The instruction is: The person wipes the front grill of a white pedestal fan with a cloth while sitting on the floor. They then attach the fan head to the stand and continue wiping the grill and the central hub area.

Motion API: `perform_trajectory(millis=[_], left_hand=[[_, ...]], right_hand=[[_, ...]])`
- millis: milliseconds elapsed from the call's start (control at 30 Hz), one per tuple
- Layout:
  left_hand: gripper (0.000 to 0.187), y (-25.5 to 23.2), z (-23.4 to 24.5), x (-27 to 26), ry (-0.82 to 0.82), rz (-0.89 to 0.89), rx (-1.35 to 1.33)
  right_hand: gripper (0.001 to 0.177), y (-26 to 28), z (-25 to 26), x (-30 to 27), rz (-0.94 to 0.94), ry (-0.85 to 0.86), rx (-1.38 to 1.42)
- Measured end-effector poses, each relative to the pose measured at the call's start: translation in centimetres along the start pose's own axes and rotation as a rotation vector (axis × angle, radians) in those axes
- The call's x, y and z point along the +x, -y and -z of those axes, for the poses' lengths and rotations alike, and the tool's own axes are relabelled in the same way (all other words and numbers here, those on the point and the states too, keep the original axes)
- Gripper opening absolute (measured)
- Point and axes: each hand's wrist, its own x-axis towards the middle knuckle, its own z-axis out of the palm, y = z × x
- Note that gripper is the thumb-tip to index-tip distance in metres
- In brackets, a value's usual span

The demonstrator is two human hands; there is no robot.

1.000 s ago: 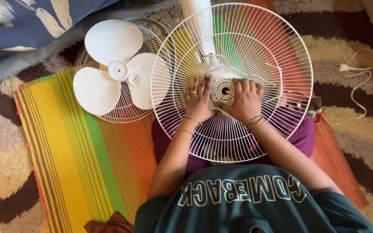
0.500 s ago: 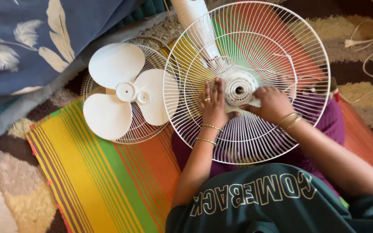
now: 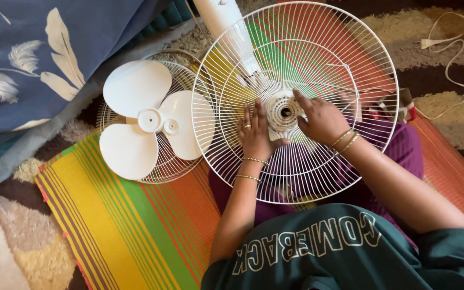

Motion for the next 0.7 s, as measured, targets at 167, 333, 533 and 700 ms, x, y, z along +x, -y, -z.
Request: perform_trajectory(millis=[167, 333, 533, 700], left_hand=[[0.157, -0.7, 0.1, 0.0, -0.012, 0.036, -0.021], [0.159, -1.3, 0.8, 0.4, 0.058, 0.069, 0.053], [0.160, -1.8, 1.8, 0.2, 0.126, 0.123, 0.042], [0.162, -0.9, 0.3, 0.2, 0.040, 0.096, 0.027]], right_hand=[[0.059, -2.9, 2.8, -1.4, -0.128, 0.285, 0.306], [0.079, -3.6, 0.3, 0.0, 0.188, -0.069, 0.107], [0.093, -0.2, -1.6, 0.4, 0.204, 0.046, -0.026], [0.097, 1.1, -0.6, -2.6, 0.157, -0.018, 0.002]])
